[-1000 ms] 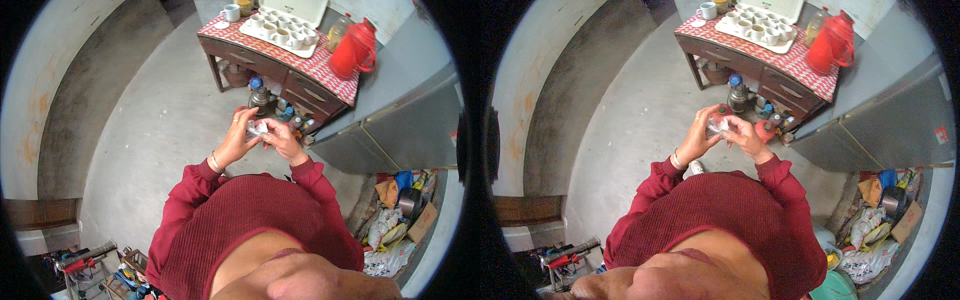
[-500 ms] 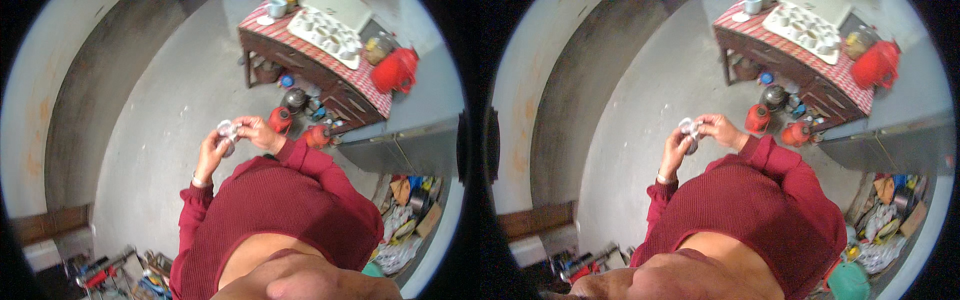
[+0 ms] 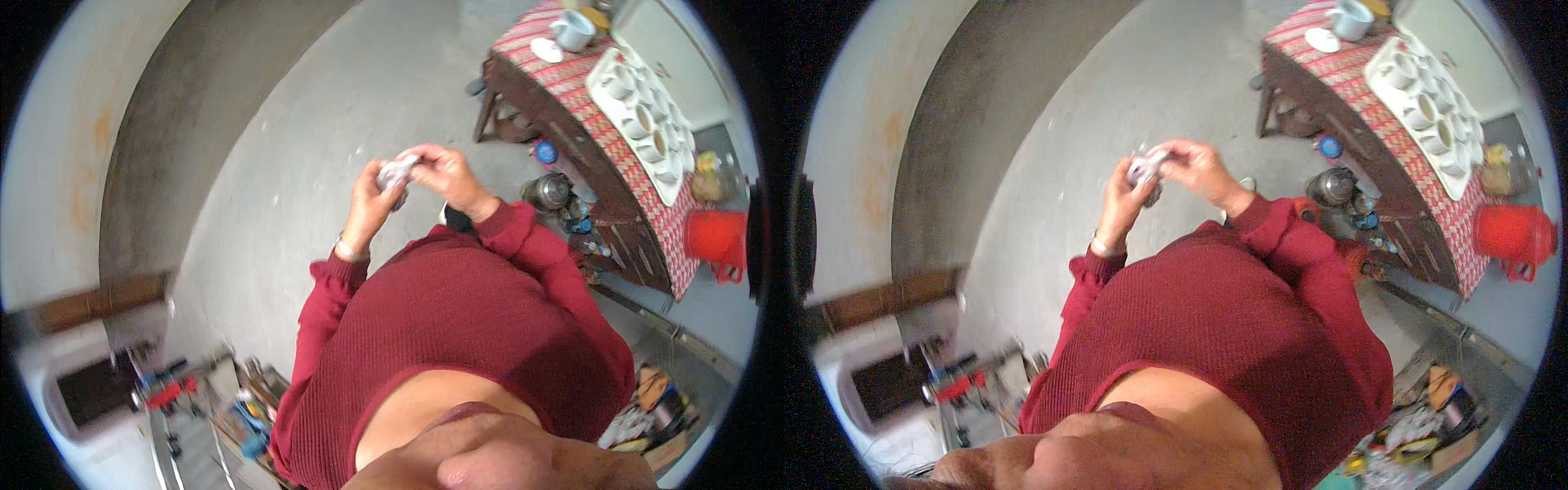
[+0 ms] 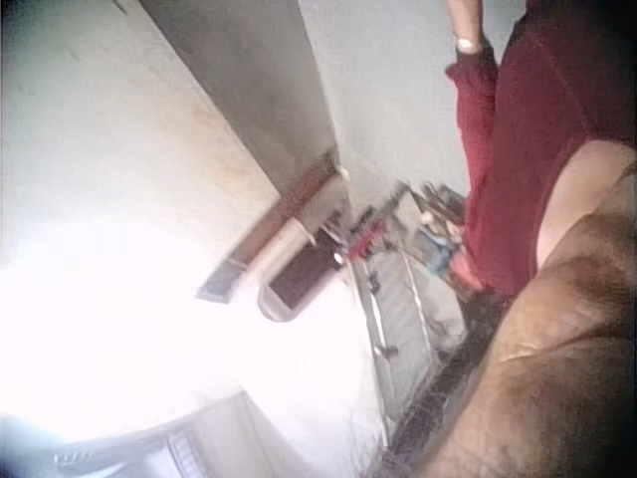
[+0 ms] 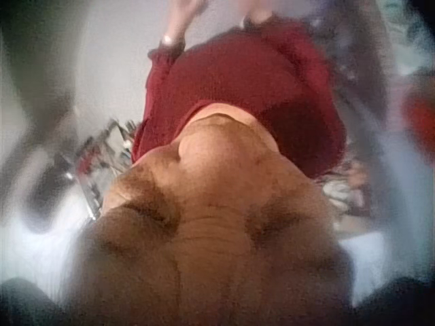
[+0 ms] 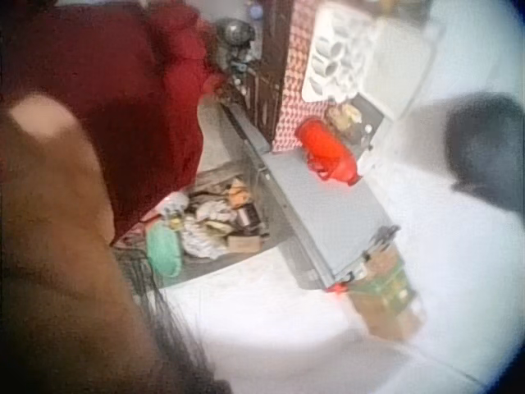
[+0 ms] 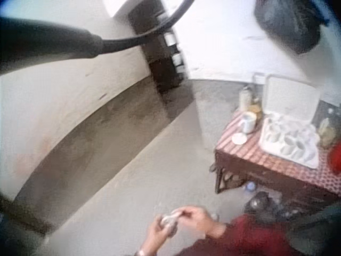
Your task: The person adds small dried items to several cups using chopsticks, pours liquid from a plastic bottle into a container, retrieves a small plastic bag from a refrigerator, and handles a red thermos.
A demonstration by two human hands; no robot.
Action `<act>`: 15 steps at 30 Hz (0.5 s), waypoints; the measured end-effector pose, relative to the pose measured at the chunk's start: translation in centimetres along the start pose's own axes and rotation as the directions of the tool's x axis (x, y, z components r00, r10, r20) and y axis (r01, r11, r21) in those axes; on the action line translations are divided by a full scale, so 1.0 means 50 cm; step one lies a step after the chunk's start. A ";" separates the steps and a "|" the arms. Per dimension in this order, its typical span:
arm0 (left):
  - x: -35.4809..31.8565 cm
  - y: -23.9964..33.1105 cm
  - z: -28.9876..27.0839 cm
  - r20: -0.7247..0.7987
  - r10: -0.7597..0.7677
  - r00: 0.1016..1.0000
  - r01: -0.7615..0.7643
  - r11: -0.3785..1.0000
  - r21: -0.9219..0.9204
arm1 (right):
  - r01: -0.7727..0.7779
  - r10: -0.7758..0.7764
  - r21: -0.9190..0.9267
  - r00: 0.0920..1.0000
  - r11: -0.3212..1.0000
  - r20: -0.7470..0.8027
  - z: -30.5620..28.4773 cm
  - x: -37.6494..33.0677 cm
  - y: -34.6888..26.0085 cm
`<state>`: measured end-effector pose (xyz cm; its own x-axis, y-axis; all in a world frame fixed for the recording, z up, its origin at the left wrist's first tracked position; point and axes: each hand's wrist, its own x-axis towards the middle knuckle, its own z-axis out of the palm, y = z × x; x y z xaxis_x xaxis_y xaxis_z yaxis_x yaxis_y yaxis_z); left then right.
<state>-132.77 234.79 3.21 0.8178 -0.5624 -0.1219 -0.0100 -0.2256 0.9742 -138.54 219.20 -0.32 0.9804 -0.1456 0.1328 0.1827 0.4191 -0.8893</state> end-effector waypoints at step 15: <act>0.563 0.062 0.188 0.363 0.066 0.929 0.032 0.966 -0.256 | 0.047 -0.267 -0.539 0.902 0.841 -0.339 -0.326 0.302 -0.137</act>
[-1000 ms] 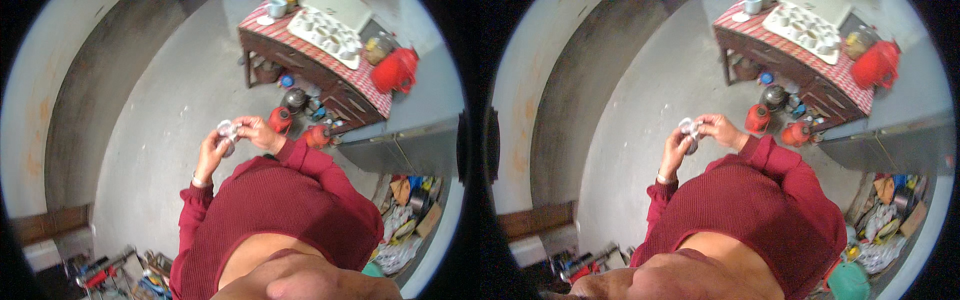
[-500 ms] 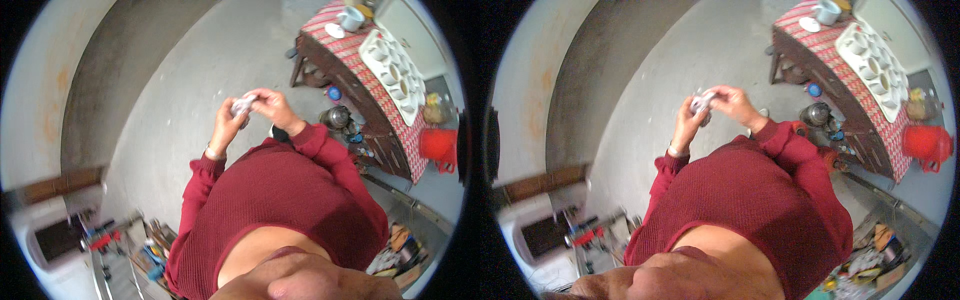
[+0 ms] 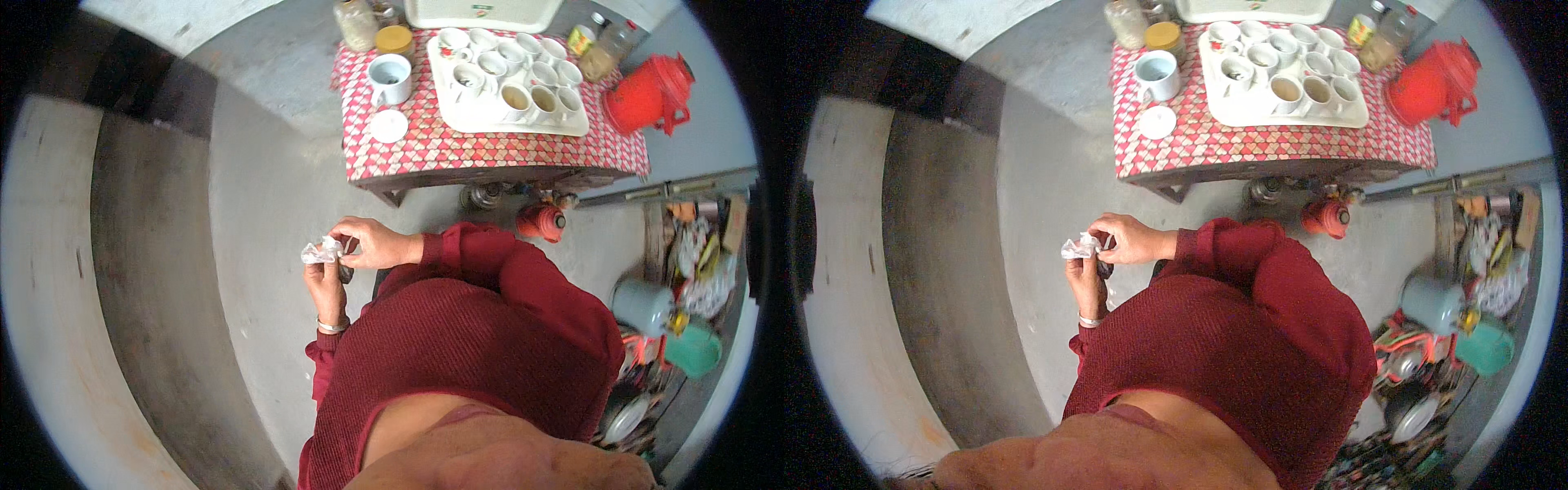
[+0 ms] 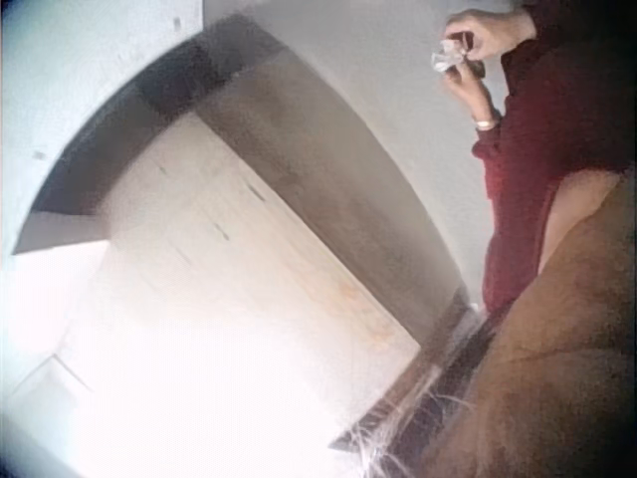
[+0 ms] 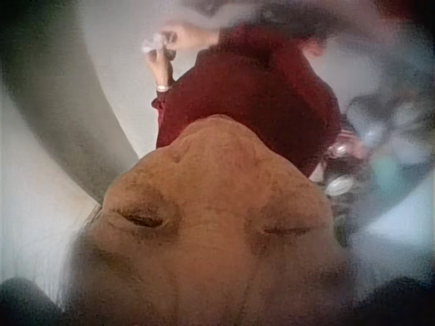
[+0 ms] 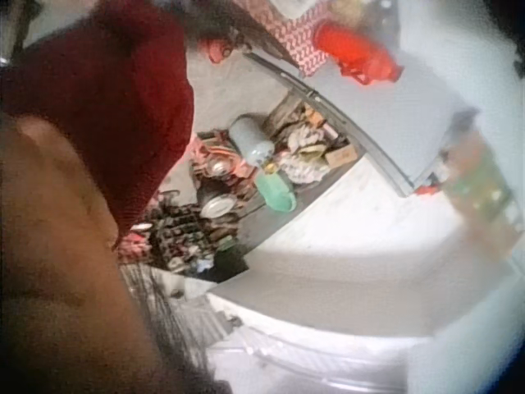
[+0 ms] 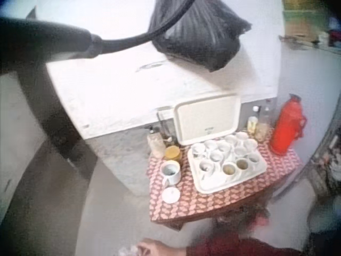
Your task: The person adds small dried items to several cups using chopsticks, pours liquid from a plastic bottle into a container, retrieves a small plastic bag from a refrigerator, and handles a red thermos.
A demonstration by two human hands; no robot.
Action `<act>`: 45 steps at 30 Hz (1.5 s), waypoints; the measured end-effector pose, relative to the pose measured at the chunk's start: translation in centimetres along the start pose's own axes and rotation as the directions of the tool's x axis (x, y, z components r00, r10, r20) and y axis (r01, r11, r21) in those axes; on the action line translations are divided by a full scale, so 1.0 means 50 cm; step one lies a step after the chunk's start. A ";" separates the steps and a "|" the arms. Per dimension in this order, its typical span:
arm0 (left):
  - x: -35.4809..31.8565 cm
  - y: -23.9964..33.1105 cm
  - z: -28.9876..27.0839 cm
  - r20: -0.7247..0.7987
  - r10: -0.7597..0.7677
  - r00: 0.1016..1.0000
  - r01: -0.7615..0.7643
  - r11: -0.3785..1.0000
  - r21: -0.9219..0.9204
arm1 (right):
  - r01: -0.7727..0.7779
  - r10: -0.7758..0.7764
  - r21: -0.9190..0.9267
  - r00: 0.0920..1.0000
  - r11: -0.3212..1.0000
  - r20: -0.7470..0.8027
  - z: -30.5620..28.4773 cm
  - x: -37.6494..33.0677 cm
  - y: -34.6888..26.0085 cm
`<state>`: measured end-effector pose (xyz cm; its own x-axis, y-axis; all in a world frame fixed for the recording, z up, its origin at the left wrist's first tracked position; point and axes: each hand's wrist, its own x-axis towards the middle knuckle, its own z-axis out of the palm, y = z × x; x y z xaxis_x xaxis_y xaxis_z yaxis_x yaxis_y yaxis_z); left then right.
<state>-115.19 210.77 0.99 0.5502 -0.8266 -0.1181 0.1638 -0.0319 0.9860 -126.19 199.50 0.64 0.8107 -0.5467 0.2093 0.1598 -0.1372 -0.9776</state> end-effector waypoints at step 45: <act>0.450 0.009 0.248 0.645 -0.162 0.747 -0.057 0.951 0.304 | 0.064 0.189 0.359 0.758 0.931 -0.625 -0.350 0.117 0.056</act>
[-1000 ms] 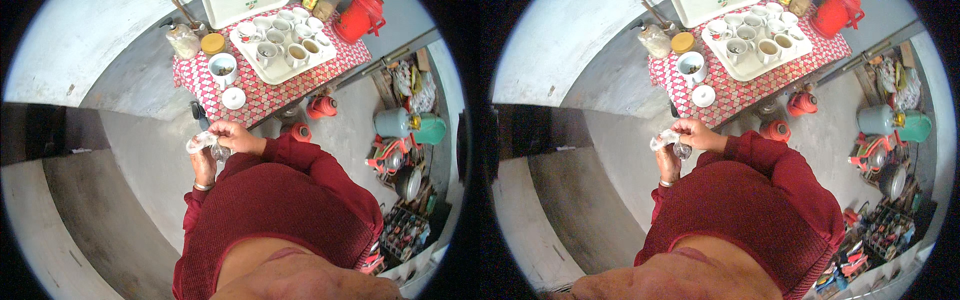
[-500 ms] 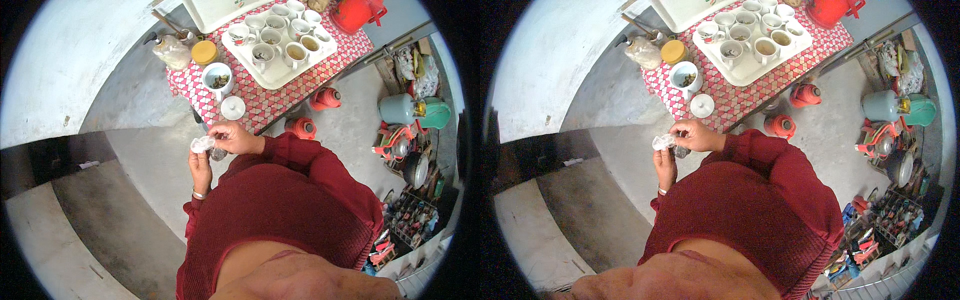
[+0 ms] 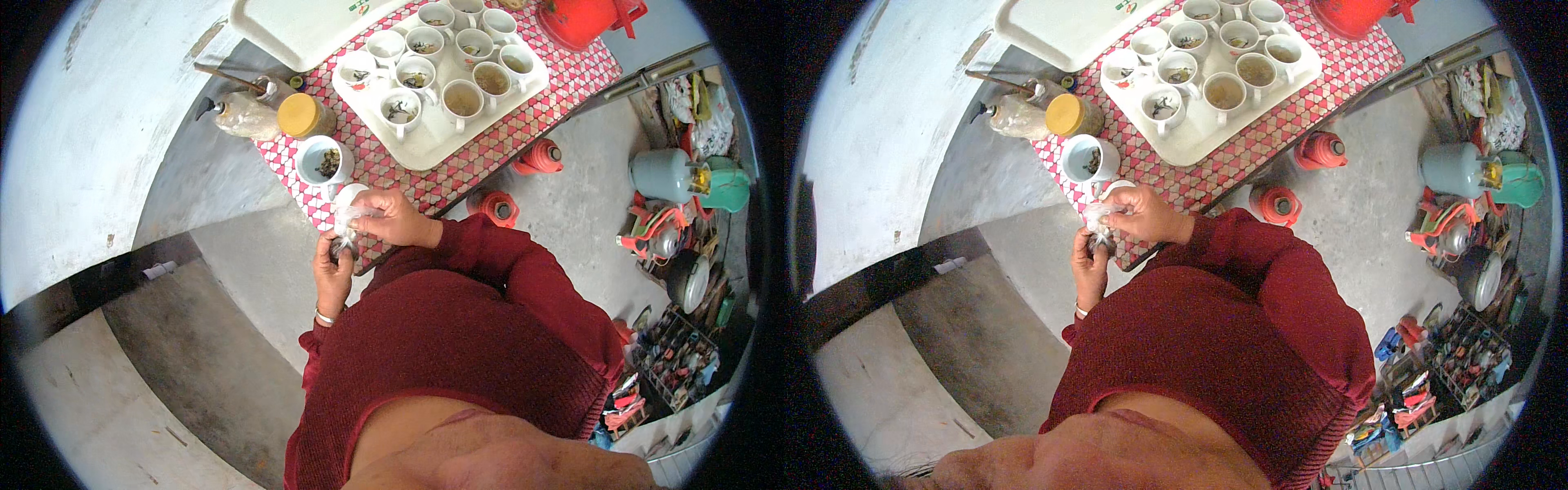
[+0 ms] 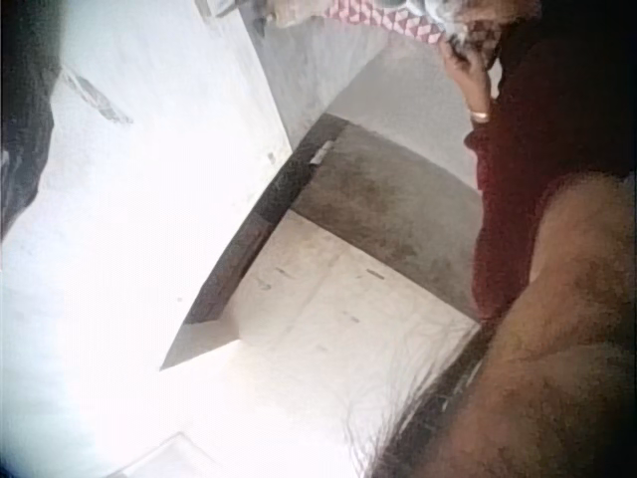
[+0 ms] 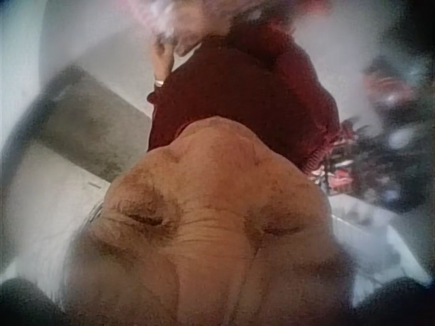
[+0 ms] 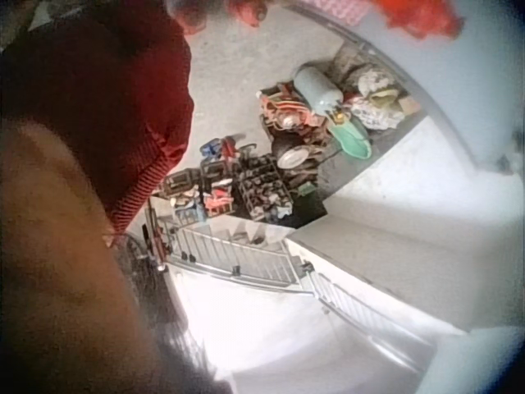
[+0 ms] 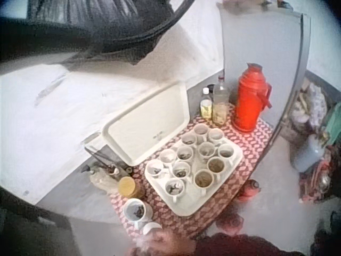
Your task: The person adds small dried items to several cups using chopsticks, pours liquid from a plastic bottle into a container, retrieves a small plastic bag from a refrigerator, and handles a red thermos.
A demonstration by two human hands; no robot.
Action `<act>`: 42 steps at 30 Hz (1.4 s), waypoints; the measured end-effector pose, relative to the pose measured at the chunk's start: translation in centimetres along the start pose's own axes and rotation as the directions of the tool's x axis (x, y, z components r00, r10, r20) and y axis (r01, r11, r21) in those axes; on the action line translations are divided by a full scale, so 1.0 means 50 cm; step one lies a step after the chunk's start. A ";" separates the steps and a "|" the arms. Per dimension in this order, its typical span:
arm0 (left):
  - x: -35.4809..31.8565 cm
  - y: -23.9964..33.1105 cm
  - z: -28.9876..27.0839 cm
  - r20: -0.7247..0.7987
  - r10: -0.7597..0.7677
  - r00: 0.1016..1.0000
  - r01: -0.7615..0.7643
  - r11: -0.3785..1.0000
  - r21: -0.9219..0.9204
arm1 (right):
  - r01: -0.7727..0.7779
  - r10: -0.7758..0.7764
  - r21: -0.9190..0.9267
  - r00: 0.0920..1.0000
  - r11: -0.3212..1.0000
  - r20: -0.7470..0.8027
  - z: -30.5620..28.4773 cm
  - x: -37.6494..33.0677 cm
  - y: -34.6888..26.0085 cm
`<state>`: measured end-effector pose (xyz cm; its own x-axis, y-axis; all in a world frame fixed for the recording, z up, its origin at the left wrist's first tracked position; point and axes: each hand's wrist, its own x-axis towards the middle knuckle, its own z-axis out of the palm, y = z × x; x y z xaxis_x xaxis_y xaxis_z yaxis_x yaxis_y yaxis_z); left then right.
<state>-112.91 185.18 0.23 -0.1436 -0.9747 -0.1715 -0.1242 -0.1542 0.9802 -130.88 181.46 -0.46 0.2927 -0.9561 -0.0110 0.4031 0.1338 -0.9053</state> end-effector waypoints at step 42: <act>-0.005 0.039 -0.107 0.105 -0.073 0.992 0.128 0.603 -0.788 | 0.111 -0.111 -0.170 0.994 0.979 0.013 0.102 0.077 0.004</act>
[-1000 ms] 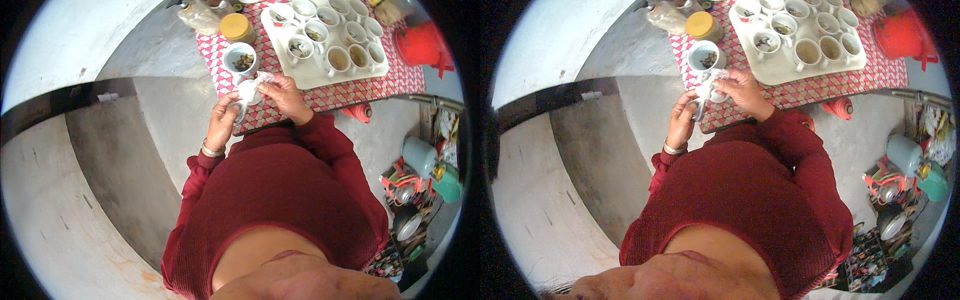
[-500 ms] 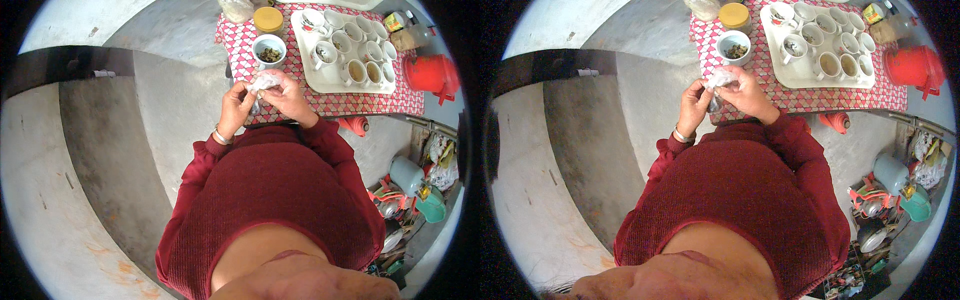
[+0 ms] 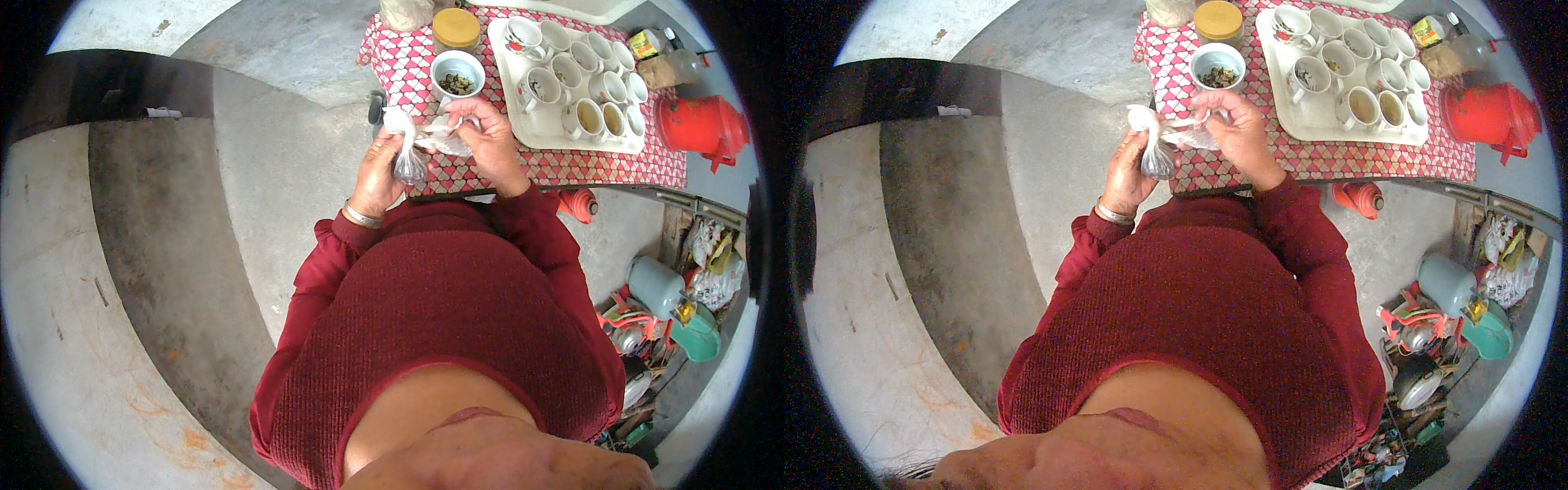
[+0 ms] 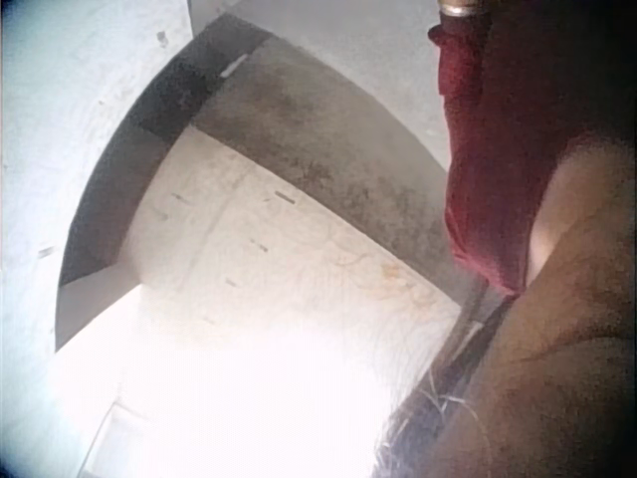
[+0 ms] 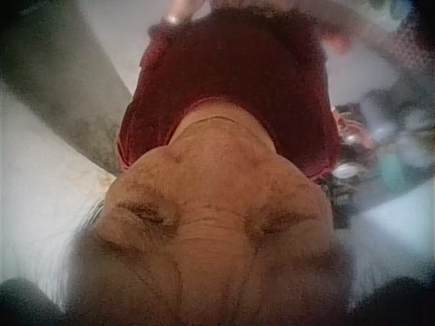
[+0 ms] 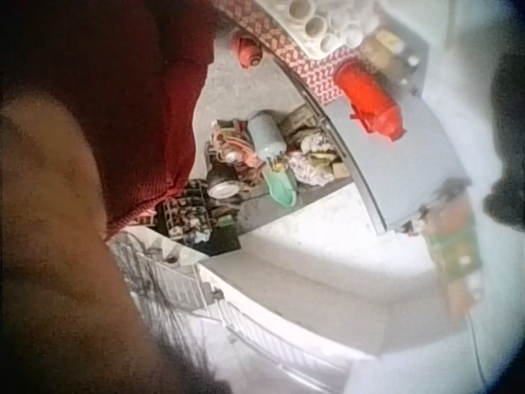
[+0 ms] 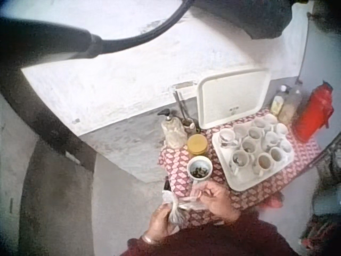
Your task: The person adds small dried items to several cups using chopsticks, pours liquid from a plastic bottle into a container, retrieves a small plastic bag from a refrigerator, and handles a red thermos.
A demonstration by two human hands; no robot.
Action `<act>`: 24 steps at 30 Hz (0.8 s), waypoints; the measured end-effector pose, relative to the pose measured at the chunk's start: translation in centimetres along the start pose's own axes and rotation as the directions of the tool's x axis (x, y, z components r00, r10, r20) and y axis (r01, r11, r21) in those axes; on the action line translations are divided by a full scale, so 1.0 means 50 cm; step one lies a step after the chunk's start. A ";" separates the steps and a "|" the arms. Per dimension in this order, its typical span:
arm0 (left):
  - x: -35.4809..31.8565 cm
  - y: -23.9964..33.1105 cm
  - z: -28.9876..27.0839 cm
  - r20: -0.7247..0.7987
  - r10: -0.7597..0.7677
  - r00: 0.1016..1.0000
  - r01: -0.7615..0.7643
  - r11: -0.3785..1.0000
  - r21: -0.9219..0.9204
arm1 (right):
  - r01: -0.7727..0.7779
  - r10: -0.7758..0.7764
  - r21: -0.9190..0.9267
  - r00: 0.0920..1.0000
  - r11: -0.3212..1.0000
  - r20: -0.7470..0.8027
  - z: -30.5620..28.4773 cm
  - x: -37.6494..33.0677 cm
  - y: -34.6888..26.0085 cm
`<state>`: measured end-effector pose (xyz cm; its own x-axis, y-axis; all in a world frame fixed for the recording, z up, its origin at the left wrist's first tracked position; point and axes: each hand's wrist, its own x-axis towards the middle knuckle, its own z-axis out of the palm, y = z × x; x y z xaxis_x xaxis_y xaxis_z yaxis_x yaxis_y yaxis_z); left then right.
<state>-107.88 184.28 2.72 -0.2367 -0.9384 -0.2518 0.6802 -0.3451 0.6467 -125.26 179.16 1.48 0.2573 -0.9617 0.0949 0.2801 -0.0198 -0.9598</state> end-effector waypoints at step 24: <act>-0.026 -0.048 -0.017 0.023 0.243 0.970 -0.171 0.607 0.776 | 0.098 -0.038 -0.290 0.978 0.952 0.205 0.019 -0.024 -0.057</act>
<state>-108.60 186.35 0.88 -0.0804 -0.9943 -0.0703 -0.0848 -0.0634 0.9944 -125.50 180.62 4.36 0.4305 -0.8837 0.1838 0.0238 -0.1925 -0.9810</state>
